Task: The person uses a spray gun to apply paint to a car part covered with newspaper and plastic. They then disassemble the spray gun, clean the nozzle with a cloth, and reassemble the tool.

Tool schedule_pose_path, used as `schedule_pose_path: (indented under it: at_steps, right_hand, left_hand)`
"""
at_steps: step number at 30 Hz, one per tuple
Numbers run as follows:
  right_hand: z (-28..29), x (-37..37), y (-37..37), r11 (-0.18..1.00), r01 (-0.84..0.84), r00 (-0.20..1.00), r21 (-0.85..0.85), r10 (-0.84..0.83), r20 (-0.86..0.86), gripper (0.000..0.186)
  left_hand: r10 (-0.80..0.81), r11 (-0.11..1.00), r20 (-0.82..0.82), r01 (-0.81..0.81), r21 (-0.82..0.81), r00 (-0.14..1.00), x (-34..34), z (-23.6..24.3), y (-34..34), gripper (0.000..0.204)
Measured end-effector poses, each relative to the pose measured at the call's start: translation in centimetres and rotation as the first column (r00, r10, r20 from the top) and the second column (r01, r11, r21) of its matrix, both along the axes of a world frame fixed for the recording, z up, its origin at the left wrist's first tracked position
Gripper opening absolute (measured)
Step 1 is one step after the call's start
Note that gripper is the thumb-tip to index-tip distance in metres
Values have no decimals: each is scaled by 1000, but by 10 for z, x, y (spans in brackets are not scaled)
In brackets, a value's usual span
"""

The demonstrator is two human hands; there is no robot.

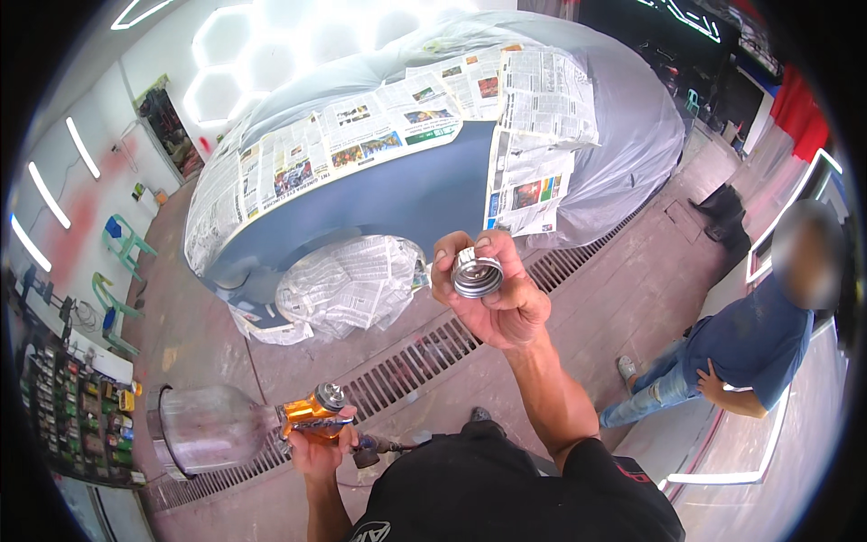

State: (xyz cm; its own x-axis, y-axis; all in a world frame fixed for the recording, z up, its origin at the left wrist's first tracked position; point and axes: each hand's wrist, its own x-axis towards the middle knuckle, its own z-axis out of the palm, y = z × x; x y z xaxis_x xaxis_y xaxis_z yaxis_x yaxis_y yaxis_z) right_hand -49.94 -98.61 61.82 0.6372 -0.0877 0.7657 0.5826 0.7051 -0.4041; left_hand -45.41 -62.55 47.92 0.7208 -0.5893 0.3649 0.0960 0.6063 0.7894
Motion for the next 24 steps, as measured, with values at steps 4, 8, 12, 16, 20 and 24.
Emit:
schedule_pose_path:
  at_steps: [4,8,12,16,20,24]
  right_hand:
    - [11,-4,-1,999,23,997,30,-21,-69,66]
    - [16,-7,12,996,6,992,84,4,-124,67]
    - [14,-8,21,997,51,953,63,-30,-300,71]
    - [13,-8,37,995,97,895,18,-79,-439,70]
    - [14,-5,65,949,230,748,-217,-315,-583,62]
    - [-1,-2,73,691,356,610,-630,-682,-404,51]
  left_hand:
    - [48,998,32,-49,34,998,1,4,-5,87]
    - [200,970,68,-207,129,977,-6,28,-20,76]
    - [422,872,-14,-401,281,907,-11,81,-54,47]
    - [493,785,15,-452,424,870,-6,114,-79,48]
    - [481,777,88,-471,418,872,3,130,-99,57]
    - [376,859,78,-378,345,924,6,139,-123,59]
